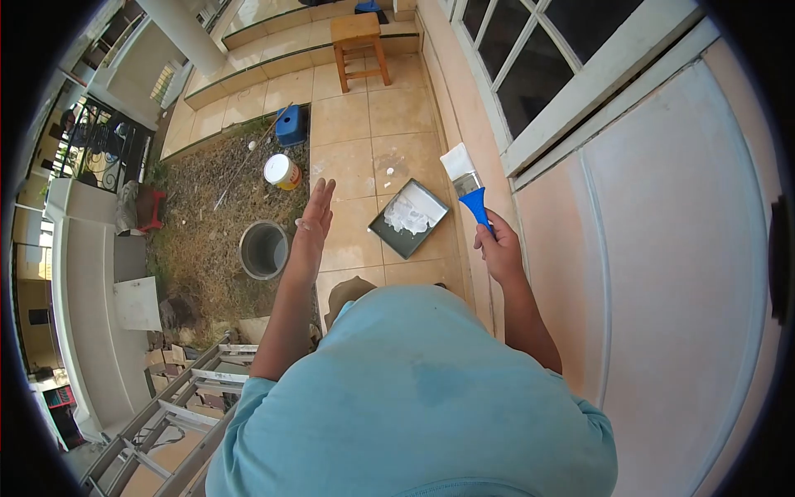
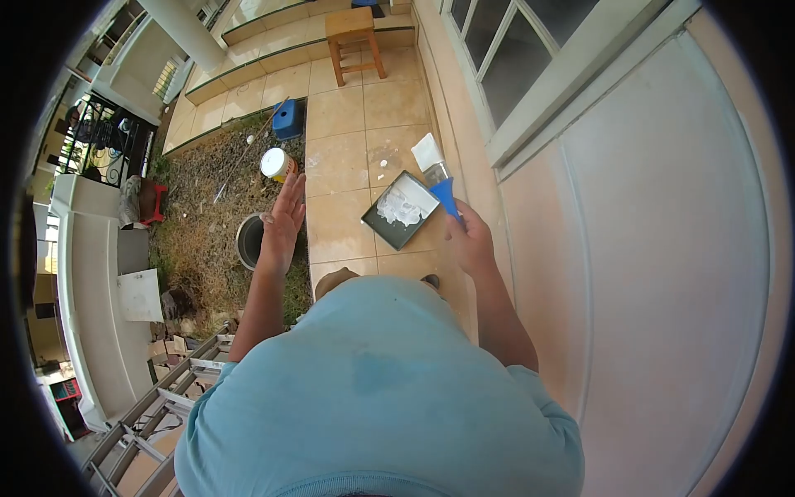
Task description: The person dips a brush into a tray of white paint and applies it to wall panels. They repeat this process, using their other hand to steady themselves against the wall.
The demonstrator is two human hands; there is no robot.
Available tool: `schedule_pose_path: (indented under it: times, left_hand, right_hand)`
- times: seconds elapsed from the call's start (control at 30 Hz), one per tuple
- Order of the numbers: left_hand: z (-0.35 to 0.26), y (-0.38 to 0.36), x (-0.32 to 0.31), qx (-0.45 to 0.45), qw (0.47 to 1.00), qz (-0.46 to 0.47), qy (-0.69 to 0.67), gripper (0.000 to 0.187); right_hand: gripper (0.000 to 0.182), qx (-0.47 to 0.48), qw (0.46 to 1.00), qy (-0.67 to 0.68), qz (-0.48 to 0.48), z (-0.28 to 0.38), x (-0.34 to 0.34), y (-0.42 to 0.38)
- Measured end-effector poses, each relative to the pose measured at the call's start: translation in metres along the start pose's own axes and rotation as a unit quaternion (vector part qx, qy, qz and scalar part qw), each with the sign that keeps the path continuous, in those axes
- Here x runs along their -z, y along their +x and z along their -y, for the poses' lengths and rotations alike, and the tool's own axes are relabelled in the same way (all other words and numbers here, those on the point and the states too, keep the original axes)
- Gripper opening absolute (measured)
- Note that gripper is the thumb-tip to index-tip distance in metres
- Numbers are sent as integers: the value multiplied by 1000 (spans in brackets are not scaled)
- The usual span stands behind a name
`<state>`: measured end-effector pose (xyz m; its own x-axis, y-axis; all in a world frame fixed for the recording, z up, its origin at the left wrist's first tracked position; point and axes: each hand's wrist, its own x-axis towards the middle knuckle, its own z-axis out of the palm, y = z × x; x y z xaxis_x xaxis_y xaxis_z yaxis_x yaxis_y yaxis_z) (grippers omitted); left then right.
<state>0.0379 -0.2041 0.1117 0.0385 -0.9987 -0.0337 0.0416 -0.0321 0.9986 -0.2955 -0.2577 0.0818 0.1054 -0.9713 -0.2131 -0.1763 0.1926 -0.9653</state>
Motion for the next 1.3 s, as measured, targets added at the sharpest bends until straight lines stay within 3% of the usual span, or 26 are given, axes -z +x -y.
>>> schedule_pose_path:
  times: [0.2, 0.33, 0.53, 0.6, 0.73, 0.8, 0.83, 0.87, 0.93, 1.3]
  left_hand:
    - [10, 26, 4, 21, 1000, -1, -11, 120]
    - [5, 79, 29, 5, 999, 37, 5, 117]
    - [1, 160, 70, -26, 984, 166, 55, 106]
    - [6, 185, 87, -26, 973, 216, 78, 105]
    - [21, 229, 111, -35, 955, 282, 89, 100]
    - [23, 245, 116, -25, 949, 310, 53, 83]
    - [21, 253, 115, -7, 943, 322, 84, 97]
    - [23, 260, 114, 8, 937, 339, 79, 97]
    - [34, 278, 112, -48, 927, 365, 74, 92]
    - [126, 288, 44, -11, 949, 315, 10, 91]
  right_hand:
    - [38, 23, 1000, -3, 8, -2, 7, 45]
    - [38, -4, 999, -8, -49, -6, -11, 65]
    - [38, -18, 990, 46, -129, -5, -70, 95]
    - [37, -1, 981, 118, -155, -13, -94, 104]
    - [39, 2, 975, 71, -211, -25, -131, 112]
    - [39, -23, 964, 97, -246, -30, -144, 107]
    - [38, -28, 961, 100, -257, -28, -149, 103]
    - [37, -34, 958, 101, -267, -25, -152, 96]
    - [36, -59, 952, 84, -287, -23, -155, 84]
    - [38, -220, 947, 23, -233, -83, -116, 93]
